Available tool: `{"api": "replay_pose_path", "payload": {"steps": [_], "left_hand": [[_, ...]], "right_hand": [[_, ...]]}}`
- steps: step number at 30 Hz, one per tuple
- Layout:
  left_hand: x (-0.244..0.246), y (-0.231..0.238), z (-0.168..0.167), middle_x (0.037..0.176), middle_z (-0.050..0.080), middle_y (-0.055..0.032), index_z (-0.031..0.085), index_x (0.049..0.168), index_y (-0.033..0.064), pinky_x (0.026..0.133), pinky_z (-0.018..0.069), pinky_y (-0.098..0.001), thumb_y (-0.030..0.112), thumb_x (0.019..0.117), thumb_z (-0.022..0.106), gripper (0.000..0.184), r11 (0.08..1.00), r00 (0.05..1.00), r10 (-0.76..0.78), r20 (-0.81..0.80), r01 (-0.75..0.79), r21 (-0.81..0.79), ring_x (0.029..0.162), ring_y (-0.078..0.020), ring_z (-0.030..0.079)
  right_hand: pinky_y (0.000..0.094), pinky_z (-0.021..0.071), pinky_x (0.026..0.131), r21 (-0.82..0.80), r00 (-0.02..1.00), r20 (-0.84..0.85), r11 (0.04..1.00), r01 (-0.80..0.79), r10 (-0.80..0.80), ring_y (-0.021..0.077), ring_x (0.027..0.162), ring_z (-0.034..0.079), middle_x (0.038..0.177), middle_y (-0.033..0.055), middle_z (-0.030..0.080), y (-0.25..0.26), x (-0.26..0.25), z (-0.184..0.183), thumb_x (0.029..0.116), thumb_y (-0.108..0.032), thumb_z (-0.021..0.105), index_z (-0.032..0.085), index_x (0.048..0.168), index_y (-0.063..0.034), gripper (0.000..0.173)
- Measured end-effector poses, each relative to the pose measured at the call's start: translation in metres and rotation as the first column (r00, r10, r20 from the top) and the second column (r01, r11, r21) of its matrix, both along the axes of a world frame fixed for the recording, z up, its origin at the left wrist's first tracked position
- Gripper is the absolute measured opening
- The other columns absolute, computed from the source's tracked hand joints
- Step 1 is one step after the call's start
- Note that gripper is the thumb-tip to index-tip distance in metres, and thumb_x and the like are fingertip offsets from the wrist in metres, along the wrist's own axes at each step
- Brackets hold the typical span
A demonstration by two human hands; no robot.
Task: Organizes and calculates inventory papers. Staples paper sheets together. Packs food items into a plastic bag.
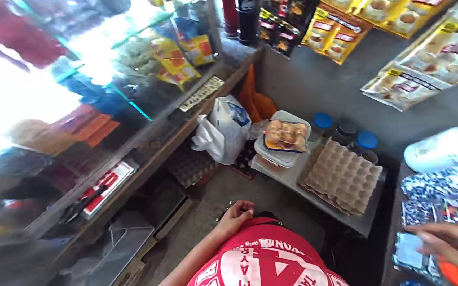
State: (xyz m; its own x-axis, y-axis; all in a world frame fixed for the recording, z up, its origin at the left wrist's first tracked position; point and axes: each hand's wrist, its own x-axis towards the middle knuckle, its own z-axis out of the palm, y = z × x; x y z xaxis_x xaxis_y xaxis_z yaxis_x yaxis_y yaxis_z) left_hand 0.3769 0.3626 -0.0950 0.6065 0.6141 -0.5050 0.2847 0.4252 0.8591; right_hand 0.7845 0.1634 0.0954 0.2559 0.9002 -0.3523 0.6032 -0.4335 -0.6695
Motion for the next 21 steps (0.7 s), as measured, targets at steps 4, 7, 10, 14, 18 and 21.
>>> {"api": "replay_pose_path", "payload": {"steps": [4, 7, 10, 14, 18, 21], "left_hand": [[-0.075, 0.000, -0.001, 0.120, 0.065, -0.0115, 0.053, 0.134, -0.0031, 0.088, 0.0580, -0.0302, 0.017, 0.1026, 0.054, 0.037, 0.984, 0.984, 0.175, -0.010, -0.175, 0.035, 0.097, -0.0124, 0.069], [-0.129, -0.008, -0.004, 0.120, 0.067, -0.0110, 0.055, 0.133, -0.0025, 0.088, 0.0578, -0.0302, 0.019, 0.1018, 0.054, 0.038, 0.943, 0.943, 0.329, -0.044, -0.326, 0.059, 0.097, -0.0124, 0.069], [-0.176, -0.020, -0.007, 0.119, 0.068, -0.0103, 0.056, 0.132, -0.0019, 0.087, 0.0585, -0.0301, 0.020, 0.1011, 0.053, 0.038, 0.874, 0.869, 0.486, -0.087, -0.482, 0.062, 0.097, -0.0128, 0.070], [-0.217, -0.041, -0.012, 0.118, 0.068, -0.0118, 0.054, 0.132, -0.0030, 0.083, 0.0597, -0.0297, 0.018, 0.1014, 0.050, 0.037, 0.739, 0.731, 0.671, -0.122, -0.674, 0.025, 0.093, -0.0138, 0.071], [-0.233, -0.054, -0.014, 0.118, 0.067, -0.0121, 0.053, 0.132, -0.0036, 0.083, 0.0601, -0.0302, 0.017, 0.1011, 0.050, 0.037, 0.658, 0.652, 0.744, -0.144, -0.753, -0.005, 0.094, -0.0145, 0.071], [-0.229, -0.044, -0.020, 0.119, 0.067, -0.0119, 0.054, 0.131, -0.0034, 0.085, 0.0591, -0.0304, 0.019, 0.1003, 0.052, 0.039, 0.677, 0.668, 0.730, -0.146, -0.736, 0.016, 0.096, -0.0145, 0.070]], "right_hand": [[0.0466, 0.0603, 0.084, -0.002, 0.973, -0.060, 0.975, -0.223, 0.222, 0.0249, 0.088, 0.073, 0.104, 0.0153, 0.074, 0.158, -0.102, -0.104, 0.1038, -0.023, 0.058, 0.071, 0.119, -0.0010, 0.029], [0.0449, 0.0572, 0.092, -0.039, 0.949, -0.144, 0.957, -0.289, 0.281, 0.0253, 0.098, 0.072, 0.113, 0.0165, 0.073, 0.256, -0.194, -0.172, 0.1056, -0.022, 0.056, 0.070, 0.122, -0.0004, 0.030], [0.0449, 0.0558, 0.097, -0.083, 0.956, -0.249, 0.980, -0.178, 0.153, 0.0275, 0.109, 0.070, 0.125, 0.0193, 0.068, 0.326, -0.263, -0.238, 0.1068, -0.020, 0.053, 0.065, 0.131, -0.0002, 0.034], [0.0510, 0.0494, 0.104, -0.164, 0.921, -0.367, 0.984, 0.073, -0.130, 0.0366, 0.127, 0.059, 0.142, 0.0262, 0.056, 0.380, -0.304, -0.296, 0.1019, -0.020, 0.063, 0.045, 0.148, 0.0036, 0.055], [0.0508, 0.0456, 0.106, -0.137, 0.932, -0.305, 0.978, 0.160, -0.196, 0.0374, 0.127, 0.057, 0.138, 0.0288, 0.057, 0.403, -0.318, -0.315, 0.0979, -0.025, 0.071, 0.052, 0.141, 0.0063, 0.057], [0.0466, 0.0475, 0.101, -0.089, 0.946, -0.294, 0.989, 0.115, -0.137, 0.0321, 0.117, 0.061, 0.130, 0.0256, 0.063, 0.405, -0.318, -0.321, 0.1017, -0.020, 0.065, 0.062, 0.129, 0.0061, 0.038]]}}
